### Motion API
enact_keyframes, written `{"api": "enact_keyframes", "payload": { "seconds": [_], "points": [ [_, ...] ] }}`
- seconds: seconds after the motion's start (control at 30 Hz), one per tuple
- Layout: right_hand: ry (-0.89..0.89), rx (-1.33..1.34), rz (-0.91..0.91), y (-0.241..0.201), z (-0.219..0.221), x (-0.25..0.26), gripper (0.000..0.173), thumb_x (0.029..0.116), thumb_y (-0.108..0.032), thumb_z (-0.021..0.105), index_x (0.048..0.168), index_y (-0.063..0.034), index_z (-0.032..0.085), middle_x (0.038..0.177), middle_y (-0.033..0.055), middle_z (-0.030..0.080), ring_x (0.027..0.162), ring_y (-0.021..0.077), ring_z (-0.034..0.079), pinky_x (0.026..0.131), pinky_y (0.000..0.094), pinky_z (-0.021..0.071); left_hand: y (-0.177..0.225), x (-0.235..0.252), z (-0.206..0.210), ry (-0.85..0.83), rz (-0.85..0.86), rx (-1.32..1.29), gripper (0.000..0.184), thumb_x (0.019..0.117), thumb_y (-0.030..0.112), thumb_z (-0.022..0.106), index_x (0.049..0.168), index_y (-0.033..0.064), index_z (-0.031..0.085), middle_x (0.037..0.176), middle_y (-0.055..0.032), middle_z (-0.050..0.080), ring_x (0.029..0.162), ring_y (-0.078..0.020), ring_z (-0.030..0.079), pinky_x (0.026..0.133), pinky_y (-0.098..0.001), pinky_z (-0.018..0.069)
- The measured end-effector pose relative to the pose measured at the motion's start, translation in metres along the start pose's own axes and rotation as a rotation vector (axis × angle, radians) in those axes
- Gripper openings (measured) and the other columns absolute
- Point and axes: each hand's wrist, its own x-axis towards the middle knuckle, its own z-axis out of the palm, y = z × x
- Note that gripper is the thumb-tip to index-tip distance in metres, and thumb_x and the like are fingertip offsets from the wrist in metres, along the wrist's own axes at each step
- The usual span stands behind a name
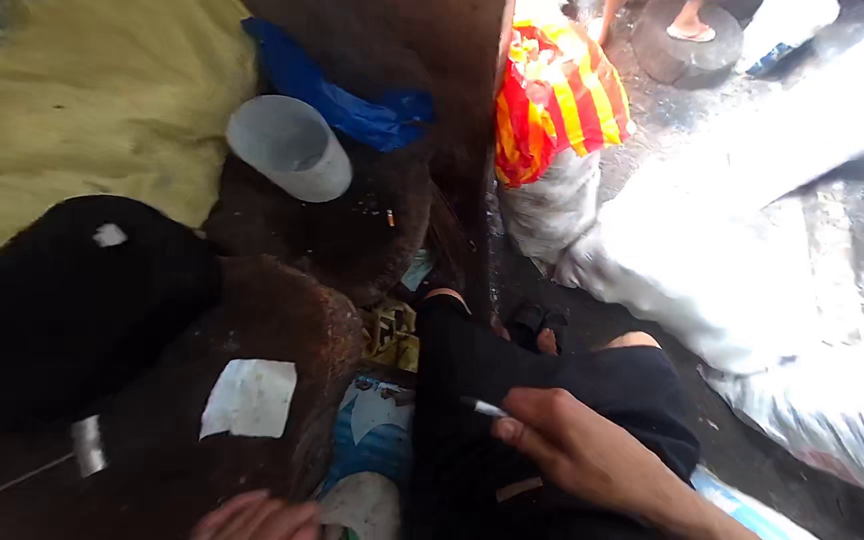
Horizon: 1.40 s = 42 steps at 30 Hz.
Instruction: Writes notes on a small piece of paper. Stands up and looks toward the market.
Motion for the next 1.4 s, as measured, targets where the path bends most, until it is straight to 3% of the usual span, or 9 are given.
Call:
{"api": "enact_keyframes", "payload": {
  "seconds": [0.07,0.17,0.27,0.47,0.8,1.0,1.13,1.27,1.4],
  "points": [
    [0.143,0.299,-0.199,-0.001,0.005,0.010,0.037,0.1093,-0.029,0.045,0.109,-0.0041,0.073,0.099,0.0044,0.061,0.093,0.0081,0.056,0.081,0.0221,0.0488,0.033,0.017,0.016,0.059,-0.006,-0.204,0.041,0.1094,0.035,0.046,0.106,0.0049,0.074,0.092,-0.0115,0.074,0.096,-0.0203,0.070,0.102,-0.0409,0.0484],
    [0.340,0.628,-0.375,-0.008,0.032,0.027,0.046,0.1109,-0.041,0.039,0.121,-0.0100,0.071,0.102,-0.0011,0.061,0.094,0.0035,0.056,0.084,0.0209,0.0494,0.076,0.040,0.053,0.134,0.019,-0.458,0.037,0.1083,0.033,0.047,0.104,0.0096,0.075,0.094,-0.0016,0.075,0.092,-0.0065,0.069,0.091,-0.0300,0.0544],
    [0.387,0.870,-0.393,-0.009,0.051,0.033,0.045,0.1089,-0.048,0.039,0.120,-0.0183,0.071,0.099,-0.0050,0.064,0.091,0.0047,0.060,0.084,0.0248,0.0525,0.098,0.054,0.076,0.140,0.029,-0.631,0.030,0.1065,0.024,0.050,0.103,0.0052,0.073,0.090,-0.0035,0.071,0.079,-0.0038,0.065,0.074,-0.0196,0.0549],
    [0.418,1.142,-0.274,-0.008,0.054,0.032,0.045,0.1034,-0.058,0.044,0.111,-0.0245,0.073,0.089,-0.0064,0.067,0.087,0.0099,0.066,0.085,0.0308,0.0563,0.105,0.064,0.094,0.097,-0.094,-0.702,0.025,0.1044,0.018,0.054,0.101,-0.0007,0.071,0.085,-0.0091,0.069,0.074,-0.0092,0.063,0.071,-0.0244,0.0534],
    [0.401,1.035,-0.372,0.008,0.047,0.039,0.040,0.1054,-0.050,0.047,0.108,-0.0213,0.074,0.122,-0.0015,0.066,0.110,0.0126,0.063,0.087,0.0257,0.0564,0.112,0.082,0.104,0.226,-0.101,-0.895,0.027,0.1051,0.015,0.050,0.095,-0.0015,0.069,0.070,0.0006,0.058,0.060,0.0021,0.048,0.058,-0.0147,0.0411],
    [0.301,0.969,-0.399,0.015,0.060,0.043,0.038,0.1072,-0.043,0.049,0.109,-0.0137,0.074,0.121,0.0015,0.064,0.084,0.0049,0.062,0.070,0.0183,0.0541,0.113,0.082,0.100,0.321,-0.129,-0.903,0.030,0.1068,0.016,0.046,0.092,-0.0003,0.067,0.068,0.0020,0.054,0.059,0.0020,0.045,0.056,-0.0148,0.0388],
    [0.313,0.845,-0.408,0.019,0.068,0.047,0.040,0.1089,-0.039,0.047,0.113,-0.0089,0.072,0.114,0.0016,0.067,0.080,0.0031,0.062,0.067,0.0172,0.0534,0.114,0.078,0.108,0.397,-0.141,-0.753,0.036,0.1087,0.021,0.044,0.086,0.0000,0.062,0.067,-0.0032,0.055,0.059,-0.0044,0.051,0.057,-0.0199,0.0439],
    [0.213,0.568,-0.340,0.021,0.058,0.051,0.047,0.1055,-0.046,0.051,0.133,-0.0109,0.066,0.134,0.0027,0.064,0.120,0.0119,0.061,0.098,0.0280,0.0541,0.085,0.067,0.094,0.538,-0.163,-0.518,0.036,0.1083,0.025,0.045,0.100,-0.0007,0.070,0.083,-0.0077,0.069,0.074,-0.0097,0.064,0.072,-0.0270,0.0554],
    [0.208,0.531,-0.087,0.039,0.036,0.045,0.062,0.0992,-0.039,0.062,0.145,0.0007,0.050,0.123,0.0078,0.067,0.111,0.0163,0.066,0.089,0.0311,0.0590,0.000,0.053,0.066,0.640,-0.440,-0.050,0.033,0.1040,0.023,0.050,0.109,-0.0009,0.072,0.097,-0.0138,0.072,0.089,-0.0245,0.070,0.084,-0.0464,0.0573]
  ]
}}
